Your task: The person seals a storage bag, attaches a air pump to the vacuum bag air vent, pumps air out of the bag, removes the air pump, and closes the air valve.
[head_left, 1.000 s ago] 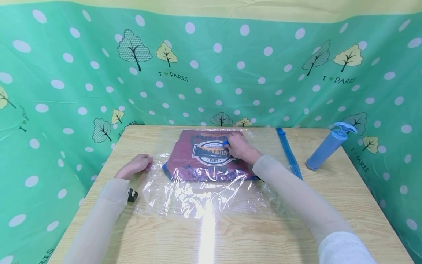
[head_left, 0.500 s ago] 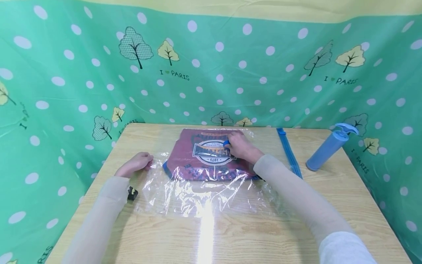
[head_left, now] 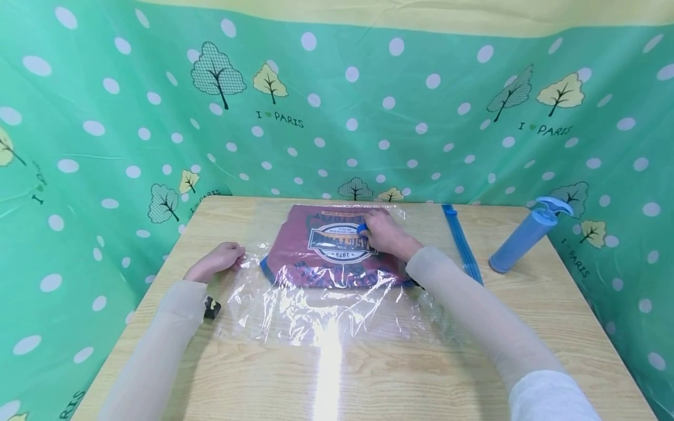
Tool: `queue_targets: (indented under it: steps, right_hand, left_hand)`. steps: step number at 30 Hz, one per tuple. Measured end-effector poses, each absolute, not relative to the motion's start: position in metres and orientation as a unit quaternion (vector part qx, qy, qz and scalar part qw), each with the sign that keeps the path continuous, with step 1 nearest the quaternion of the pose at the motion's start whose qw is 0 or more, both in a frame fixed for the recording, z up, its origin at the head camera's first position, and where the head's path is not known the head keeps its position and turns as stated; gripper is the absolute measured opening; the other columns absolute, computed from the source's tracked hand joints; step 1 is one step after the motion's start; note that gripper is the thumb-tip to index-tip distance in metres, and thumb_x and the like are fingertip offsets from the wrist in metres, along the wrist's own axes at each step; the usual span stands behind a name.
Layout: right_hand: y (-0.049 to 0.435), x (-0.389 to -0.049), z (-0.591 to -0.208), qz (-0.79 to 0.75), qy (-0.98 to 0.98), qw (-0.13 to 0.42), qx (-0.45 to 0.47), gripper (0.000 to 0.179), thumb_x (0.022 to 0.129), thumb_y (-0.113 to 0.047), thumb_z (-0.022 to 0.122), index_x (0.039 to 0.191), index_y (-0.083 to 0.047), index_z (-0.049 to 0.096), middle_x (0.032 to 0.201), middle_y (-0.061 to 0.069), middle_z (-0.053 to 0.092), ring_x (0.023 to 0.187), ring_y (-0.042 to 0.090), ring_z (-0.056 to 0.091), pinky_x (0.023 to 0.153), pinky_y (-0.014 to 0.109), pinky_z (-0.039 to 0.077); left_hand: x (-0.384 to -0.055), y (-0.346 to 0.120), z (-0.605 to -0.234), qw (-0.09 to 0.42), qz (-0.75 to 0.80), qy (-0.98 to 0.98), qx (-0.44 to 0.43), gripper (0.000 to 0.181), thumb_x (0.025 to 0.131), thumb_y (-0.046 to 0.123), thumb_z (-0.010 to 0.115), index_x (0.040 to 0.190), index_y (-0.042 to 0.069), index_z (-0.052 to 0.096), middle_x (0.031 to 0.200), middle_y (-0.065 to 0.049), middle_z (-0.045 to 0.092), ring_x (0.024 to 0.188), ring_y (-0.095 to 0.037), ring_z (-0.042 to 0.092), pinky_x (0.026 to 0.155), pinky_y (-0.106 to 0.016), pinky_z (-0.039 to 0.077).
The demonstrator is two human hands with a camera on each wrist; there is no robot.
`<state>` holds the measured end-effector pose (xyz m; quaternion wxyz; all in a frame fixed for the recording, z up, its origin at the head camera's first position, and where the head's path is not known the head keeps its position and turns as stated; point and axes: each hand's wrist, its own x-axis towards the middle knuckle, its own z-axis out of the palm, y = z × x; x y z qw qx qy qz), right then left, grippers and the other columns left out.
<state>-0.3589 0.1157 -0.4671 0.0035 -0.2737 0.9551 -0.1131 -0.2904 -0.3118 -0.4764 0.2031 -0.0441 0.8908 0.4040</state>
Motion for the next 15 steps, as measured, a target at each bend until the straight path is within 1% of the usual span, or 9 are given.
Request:
queue_targets:
  steps: [4,9,12,15]
  right_hand:
    - [0.1161,-0.3588,-0.4673,-0.106,0.954,0.002,-0.280,0.032,0.103,-0.017,0.071,0.121,0.008,0.066,0.111,0.017,0.066,0.106,0.032,0.062,0.100,0.044,0.052]
    - [0.1156,-0.3577,-0.4662,-0.087,0.956,-0.008,-0.279,0.035,0.102,-0.019,0.071,0.124,0.008,0.066,0.116,0.019,0.067,0.112,0.035,0.062,0.105,0.047,0.049]
    - [0.1150,-0.3554,-0.4663,-0.081,0.961,-0.015,-0.263,0.043,0.103,-0.025,0.069,0.129,0.009,0.063,0.124,0.022,0.066,0.120,0.038,0.061,0.108,0.050,0.047]
    - [0.1146,-0.3531,-0.4677,-0.088,0.966,-0.020,-0.240,0.054,0.104,-0.031,0.067,0.135,0.011,0.059,0.133,0.027,0.063,0.128,0.041,0.057,0.113,0.051,0.043]
  left_hand:
    - [-0.2900,-0.3117,-0.4766,0.202,0.404,0.891,-0.041,0.032,0.113,0.019,0.038,0.091,0.003,0.056,0.081,-0.003,0.056,0.076,-0.017,0.055,0.077,-0.035,0.043]
    - [-0.2905,-0.3116,-0.4777,0.201,0.406,0.891,-0.041,0.032,0.113,0.018,0.038,0.091,0.004,0.056,0.082,-0.003,0.056,0.076,-0.016,0.055,0.077,-0.034,0.043]
    - [-0.2907,-0.3118,-0.4782,0.201,0.406,0.890,-0.044,0.032,0.113,0.017,0.039,0.090,0.004,0.056,0.083,-0.003,0.056,0.076,-0.016,0.056,0.076,-0.033,0.044]
    - [-0.2908,-0.3116,-0.4785,0.202,0.407,0.890,-0.047,0.031,0.113,0.017,0.039,0.091,0.004,0.056,0.083,-0.003,0.056,0.076,-0.016,0.056,0.076,-0.033,0.044]
